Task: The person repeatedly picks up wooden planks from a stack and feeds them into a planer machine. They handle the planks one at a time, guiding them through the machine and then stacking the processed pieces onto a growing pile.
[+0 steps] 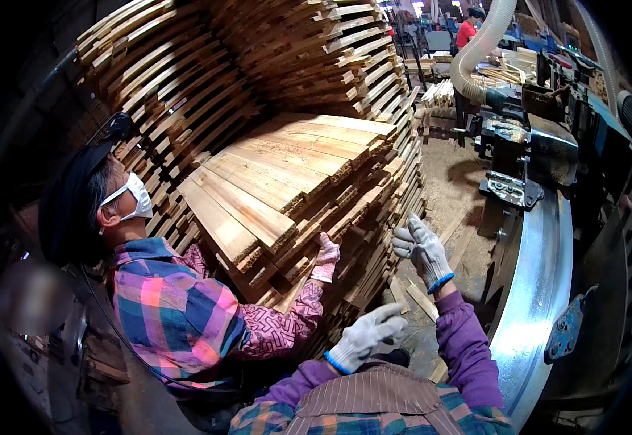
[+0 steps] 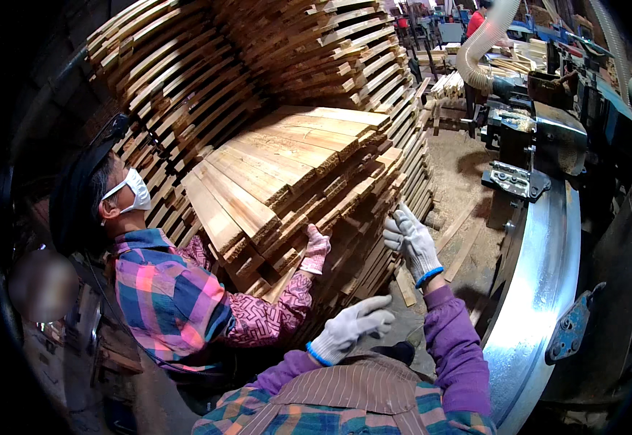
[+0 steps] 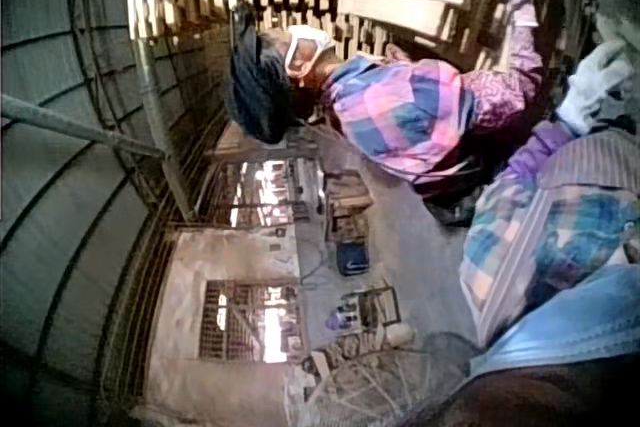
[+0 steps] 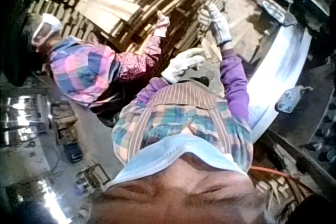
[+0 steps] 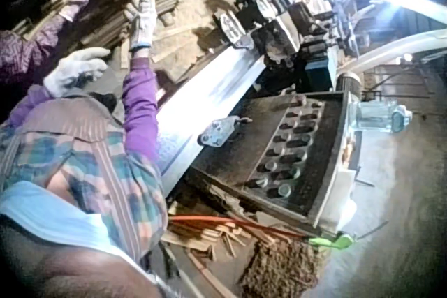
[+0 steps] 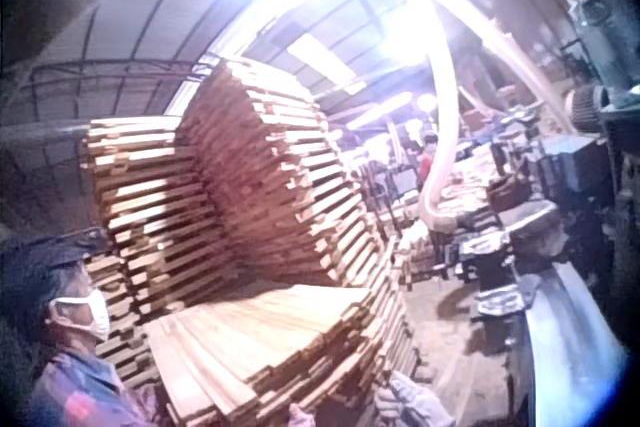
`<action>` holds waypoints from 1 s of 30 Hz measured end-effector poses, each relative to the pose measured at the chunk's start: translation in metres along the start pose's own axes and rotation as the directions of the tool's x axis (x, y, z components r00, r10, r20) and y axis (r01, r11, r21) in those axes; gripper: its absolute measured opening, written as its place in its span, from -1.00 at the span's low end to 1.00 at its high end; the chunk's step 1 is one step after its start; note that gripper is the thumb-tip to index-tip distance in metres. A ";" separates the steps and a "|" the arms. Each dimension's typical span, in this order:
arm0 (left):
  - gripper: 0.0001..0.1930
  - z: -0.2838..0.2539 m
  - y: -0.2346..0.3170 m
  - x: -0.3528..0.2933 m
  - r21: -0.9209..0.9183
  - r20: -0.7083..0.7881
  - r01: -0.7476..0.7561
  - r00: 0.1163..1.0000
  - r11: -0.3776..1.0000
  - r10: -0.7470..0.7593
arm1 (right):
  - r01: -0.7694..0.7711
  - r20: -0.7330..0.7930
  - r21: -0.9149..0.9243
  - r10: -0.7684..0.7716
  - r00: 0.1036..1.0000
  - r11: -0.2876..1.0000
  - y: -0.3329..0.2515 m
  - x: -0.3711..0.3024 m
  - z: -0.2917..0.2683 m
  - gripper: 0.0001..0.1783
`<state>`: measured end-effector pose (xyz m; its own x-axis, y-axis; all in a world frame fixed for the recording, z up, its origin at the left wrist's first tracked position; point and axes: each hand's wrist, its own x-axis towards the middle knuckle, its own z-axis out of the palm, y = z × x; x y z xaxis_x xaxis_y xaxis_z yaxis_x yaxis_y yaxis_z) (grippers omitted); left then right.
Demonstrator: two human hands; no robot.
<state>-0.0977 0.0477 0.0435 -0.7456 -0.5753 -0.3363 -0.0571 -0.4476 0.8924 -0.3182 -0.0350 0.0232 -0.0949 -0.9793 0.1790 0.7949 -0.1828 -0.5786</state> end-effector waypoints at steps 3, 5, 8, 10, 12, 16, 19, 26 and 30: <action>-0.36 0.008 0.042 -0.040 0.100 0.138 -0.158 0.980 0.982 0.143 | -0.141 -0.176 0.027 0.144 0.974 0.990 0.014 0.007 0.005 -0.76; -0.41 -0.002 0.064 -0.055 0.328 0.177 -0.462 0.887 0.824 0.426 | -0.189 -0.134 0.071 0.197 0.971 0.979 0.023 0.020 0.003 -0.72; -0.38 0.004 0.090 -0.069 0.244 -0.117 -0.736 0.625 0.632 0.772 | -0.208 -0.177 0.062 0.216 0.960 0.976 0.026 0.033 0.025 -0.75; -0.37 0.006 0.106 -0.065 0.313 -0.292 -0.842 0.356 0.440 0.888 | -0.209 -0.301 0.019 0.205 0.931 0.978 0.035 0.057 0.030 -0.78; -0.39 0.001 0.114 -0.063 0.323 -0.343 -0.836 0.333 0.443 0.878 | -0.169 -0.268 -0.008 0.161 0.950 0.986 0.040 0.071 0.026 -0.79; -0.35 -0.026 0.137 -0.047 0.593 -0.437 -0.759 -0.024 0.269 0.899 | -0.025 -0.059 -0.237 0.012 0.998 0.971 0.039 0.091 0.029 -0.48; -0.27 -0.076 0.159 -0.022 0.739 -0.544 -0.595 -0.252 0.315 0.801 | 0.005 -0.082 -0.247 -0.026 0.996 0.969 0.021 0.109 0.021 -0.42; -0.33 -0.263 0.164 -0.024 0.684 -0.728 -0.389 -0.302 0.617 0.616 | -0.105 0.028 -0.165 0.111 0.993 0.981 0.025 0.093 0.016 -0.94; -0.47 -0.379 0.149 -0.052 0.446 -0.895 -0.261 -0.100 0.856 0.436 | -0.178 0.030 -0.226 0.189 0.981 0.958 0.036 0.089 0.021 -0.89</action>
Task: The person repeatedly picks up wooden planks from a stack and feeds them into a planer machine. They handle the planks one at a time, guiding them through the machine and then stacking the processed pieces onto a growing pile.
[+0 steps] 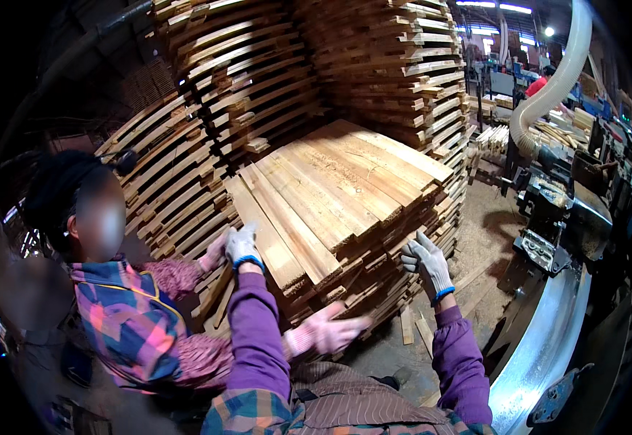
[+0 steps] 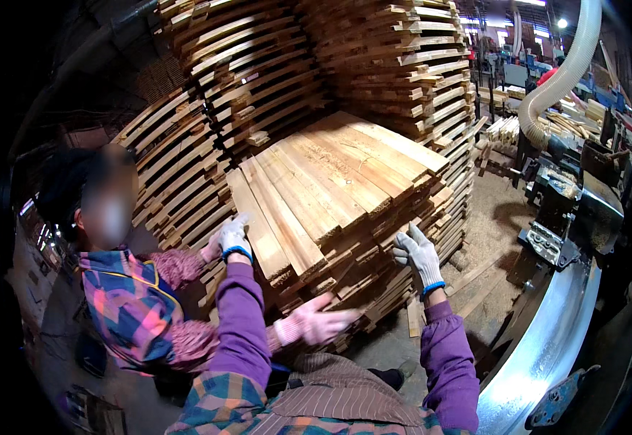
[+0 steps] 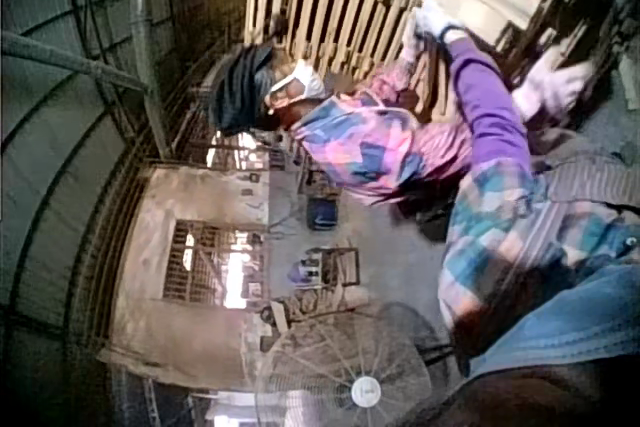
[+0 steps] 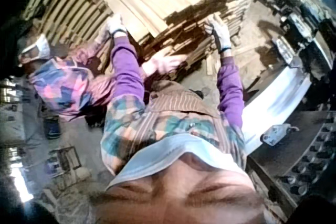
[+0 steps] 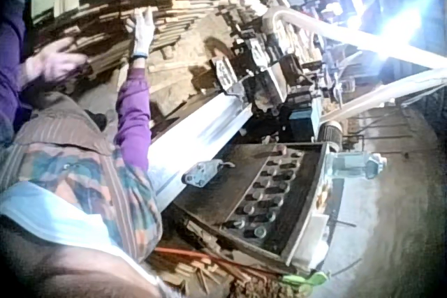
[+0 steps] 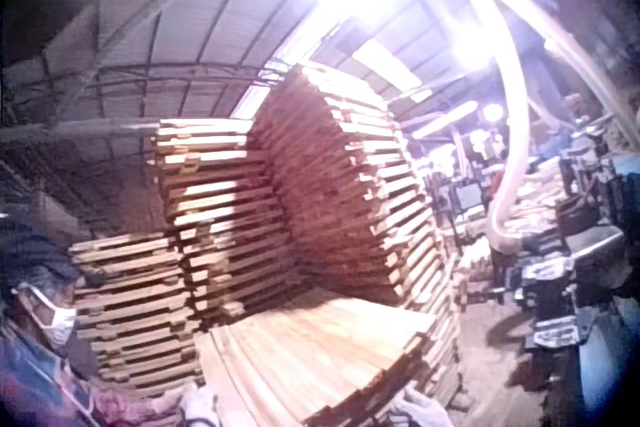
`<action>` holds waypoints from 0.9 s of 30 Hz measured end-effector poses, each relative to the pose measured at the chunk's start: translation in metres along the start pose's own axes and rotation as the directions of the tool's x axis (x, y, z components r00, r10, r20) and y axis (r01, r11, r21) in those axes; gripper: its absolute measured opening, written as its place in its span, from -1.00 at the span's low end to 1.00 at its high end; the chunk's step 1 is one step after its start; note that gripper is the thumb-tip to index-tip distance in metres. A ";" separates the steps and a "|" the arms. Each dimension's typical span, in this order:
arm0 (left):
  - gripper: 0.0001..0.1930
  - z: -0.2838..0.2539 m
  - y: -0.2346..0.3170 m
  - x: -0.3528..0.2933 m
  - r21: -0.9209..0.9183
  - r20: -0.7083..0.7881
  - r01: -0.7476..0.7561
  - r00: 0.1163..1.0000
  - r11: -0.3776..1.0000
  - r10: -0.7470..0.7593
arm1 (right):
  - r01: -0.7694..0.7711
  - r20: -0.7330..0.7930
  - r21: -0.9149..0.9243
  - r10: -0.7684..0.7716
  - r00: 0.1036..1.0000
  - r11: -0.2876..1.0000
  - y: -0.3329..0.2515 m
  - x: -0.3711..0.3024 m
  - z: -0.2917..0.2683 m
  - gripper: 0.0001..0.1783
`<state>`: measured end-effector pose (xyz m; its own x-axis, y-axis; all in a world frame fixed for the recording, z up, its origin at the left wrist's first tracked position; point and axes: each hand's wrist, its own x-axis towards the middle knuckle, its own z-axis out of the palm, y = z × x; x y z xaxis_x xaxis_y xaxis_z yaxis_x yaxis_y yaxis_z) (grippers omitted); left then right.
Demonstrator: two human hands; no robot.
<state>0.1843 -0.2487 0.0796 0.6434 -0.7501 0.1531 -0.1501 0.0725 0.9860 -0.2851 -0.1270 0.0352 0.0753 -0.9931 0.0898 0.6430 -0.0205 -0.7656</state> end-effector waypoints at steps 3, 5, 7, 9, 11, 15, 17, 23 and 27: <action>-0.60 0.011 0.000 0.003 -0.101 0.270 -0.017 0.962 0.995 0.044 | 0.019 -0.168 -0.067 -0.030 0.985 0.998 -0.019 -0.011 0.002 -0.58; -0.65 0.004 -0.003 0.001 -0.228 0.412 -0.047 0.900 0.973 0.140 | 0.019 -0.196 -0.213 -0.062 0.979 0.977 -0.025 -0.018 0.006 -0.47; -0.68 -0.041 -0.025 0.048 -0.443 0.488 0.088 0.858 0.892 0.158 | 0.002 -0.199 -0.330 -0.072 0.977 0.944 -0.024 -0.029 0.022 -0.35; -0.68 -0.003 0.074 -0.064 -0.480 0.500 0.287 0.866 0.829 -0.010 | 0.190 -0.030 -0.769 -0.331 0.943 0.611 -0.039 -0.042 0.003 -0.29; -0.65 -0.029 0.055 -0.056 -0.590 0.382 0.128 0.914 0.797 0.135 | 0.396 0.227 -0.783 -0.372 0.900 0.480 -0.060 -0.069 0.075 -0.32; -0.47 0.037 0.149 -0.219 -0.614 0.642 0.340 0.741 0.712 0.200 | 0.656 0.585 -0.742 -0.345 0.734 0.138 -0.076 -0.099 0.129 -0.11; -0.39 0.063 0.180 -0.305 -0.606 0.745 0.455 0.613 0.653 0.264 | 0.377 0.532 -0.827 -0.366 0.764 -0.417 -0.079 -0.134 0.132 -0.21; -0.61 0.154 0.138 -0.454 -0.137 0.982 0.568 -0.028 0.811 0.185 | -0.078 0.039 -0.987 -0.683 0.729 -0.140 -0.082 -0.302 0.056 -0.17; -0.78 0.202 0.019 -0.546 0.075 0.974 0.504 -0.222 0.860 0.045 | -0.521 -0.565 -0.794 -0.693 0.447 0.312 -0.012 -0.388 0.049 -0.19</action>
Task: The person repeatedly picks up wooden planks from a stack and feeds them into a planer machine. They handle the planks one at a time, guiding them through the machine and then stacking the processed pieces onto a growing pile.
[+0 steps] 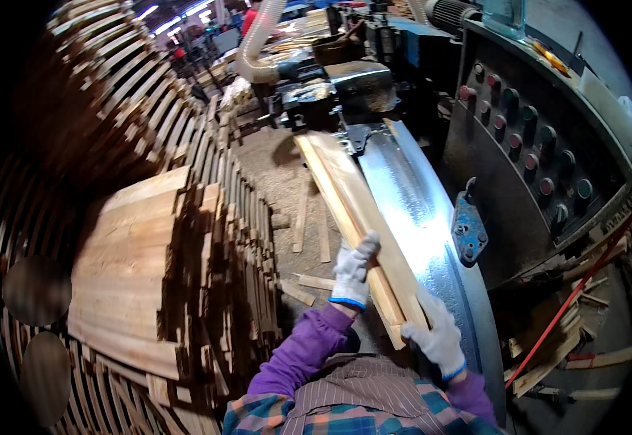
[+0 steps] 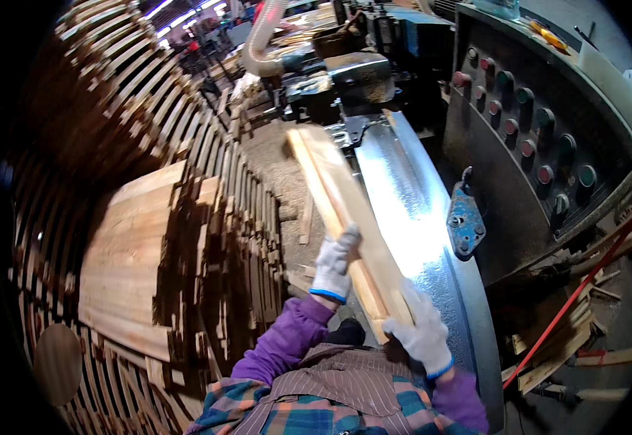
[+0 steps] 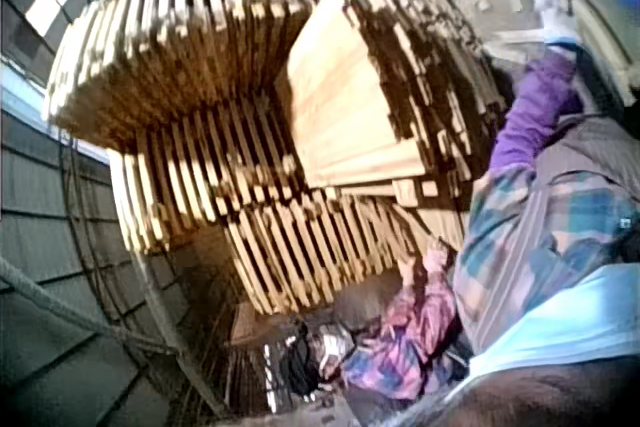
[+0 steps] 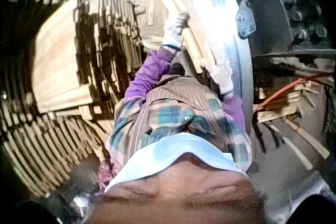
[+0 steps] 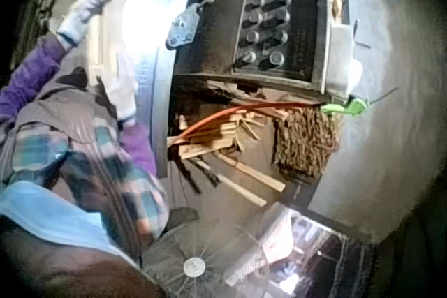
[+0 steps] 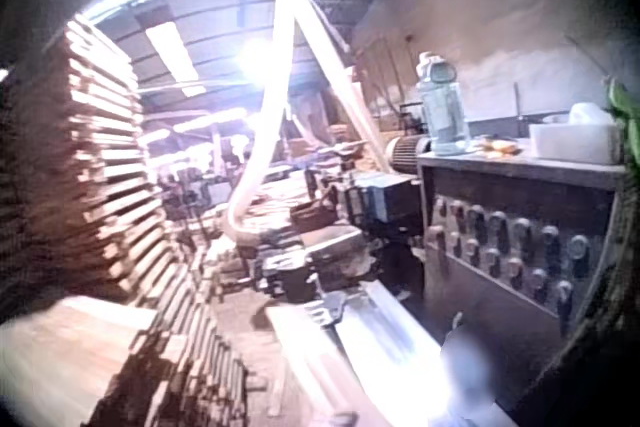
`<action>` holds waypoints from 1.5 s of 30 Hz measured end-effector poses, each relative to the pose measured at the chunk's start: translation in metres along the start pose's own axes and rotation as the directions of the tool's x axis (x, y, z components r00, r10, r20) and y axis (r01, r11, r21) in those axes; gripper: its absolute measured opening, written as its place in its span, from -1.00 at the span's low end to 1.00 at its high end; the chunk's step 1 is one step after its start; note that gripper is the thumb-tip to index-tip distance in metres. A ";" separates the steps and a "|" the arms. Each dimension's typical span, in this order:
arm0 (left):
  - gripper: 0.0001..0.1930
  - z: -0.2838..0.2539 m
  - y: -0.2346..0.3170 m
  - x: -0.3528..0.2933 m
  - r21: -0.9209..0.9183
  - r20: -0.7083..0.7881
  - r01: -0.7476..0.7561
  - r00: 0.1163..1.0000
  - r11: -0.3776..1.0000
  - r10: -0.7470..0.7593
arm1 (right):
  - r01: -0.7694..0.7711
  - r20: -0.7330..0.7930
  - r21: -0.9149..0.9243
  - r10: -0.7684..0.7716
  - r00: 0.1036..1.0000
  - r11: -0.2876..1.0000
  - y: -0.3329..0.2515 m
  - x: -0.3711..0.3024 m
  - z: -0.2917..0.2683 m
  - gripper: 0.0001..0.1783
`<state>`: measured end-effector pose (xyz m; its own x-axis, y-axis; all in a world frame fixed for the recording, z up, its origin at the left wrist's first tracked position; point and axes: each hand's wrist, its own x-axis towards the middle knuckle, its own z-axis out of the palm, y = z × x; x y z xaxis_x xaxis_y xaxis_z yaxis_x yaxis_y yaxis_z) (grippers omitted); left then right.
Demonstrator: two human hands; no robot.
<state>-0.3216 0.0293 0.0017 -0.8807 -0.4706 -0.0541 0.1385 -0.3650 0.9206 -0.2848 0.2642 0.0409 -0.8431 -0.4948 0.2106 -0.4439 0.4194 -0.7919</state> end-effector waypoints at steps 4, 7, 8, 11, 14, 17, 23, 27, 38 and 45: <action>-0.51 -0.007 -0.054 0.023 0.120 0.020 0.269 0.962 0.956 -0.273 | -0.304 -0.179 -0.394 0.252 0.951 0.867 0.028 -0.032 0.020 -0.23; -0.55 -0.002 -0.030 0.033 -0.151 0.021 0.392 0.919 0.907 -0.394 | -0.128 -0.238 -0.631 -0.034 0.971 0.765 0.065 0.026 0.042 -0.37; -0.54 0.000 -0.018 0.036 -0.167 0.004 0.459 0.886 0.873 -0.465 | -0.078 -0.206 -0.713 -0.101 0.973 0.697 0.074 0.061 0.046 -0.45; -0.55 -0.007 -0.004 0.043 -0.095 0.014 0.397 0.918 0.913 -0.397 | 0.056 -0.008 -0.802 -0.105 0.994 0.594 0.088 0.182 0.047 -0.65; -0.62 -0.006 0.010 0.048 0.048 0.007 0.387 0.922 0.921 -0.388 | 0.127 0.054 -0.853 -0.157 0.986 0.507 0.116 0.252 0.061 -0.71; -0.63 -0.002 0.037 0.042 -0.108 0.034 0.235 0.972 0.966 -0.233 | 0.151 -0.009 -0.833 -0.285 0.959 0.533 0.138 0.256 0.070 -0.72; -0.63 -0.027 0.039 0.038 -0.179 -0.050 0.364 0.925 0.914 -0.377 | 0.160 0.031 -0.828 -0.241 0.970 0.537 0.145 0.262 0.075 -0.74; -0.61 -0.030 0.024 0.057 -0.192 -0.055 0.402 0.906 0.895 -0.419 | 0.181 0.020 -0.834 -0.300 0.954 0.521 0.169 0.404 0.105 -0.77; -0.68 -0.029 -0.028 0.123 -0.345 -0.123 0.184 0.963 0.920 -0.239 | -0.019 0.386 0.124 -0.031 0.922 0.992 0.012 0.234 0.047 -0.17; -0.21 0.058 -0.064 0.066 0.317 -0.009 0.410 0.903 0.855 -0.430 | -0.209 -0.037 -0.393 0.212 0.977 0.895 0.026 0.047 0.028 -0.23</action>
<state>-0.4142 0.0679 -0.0380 -0.8506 -0.2754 -0.4479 -0.3863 -0.2507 0.8877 -0.3277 0.2306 0.0143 -0.9286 -0.3664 0.0588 -0.3404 0.7782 -0.5278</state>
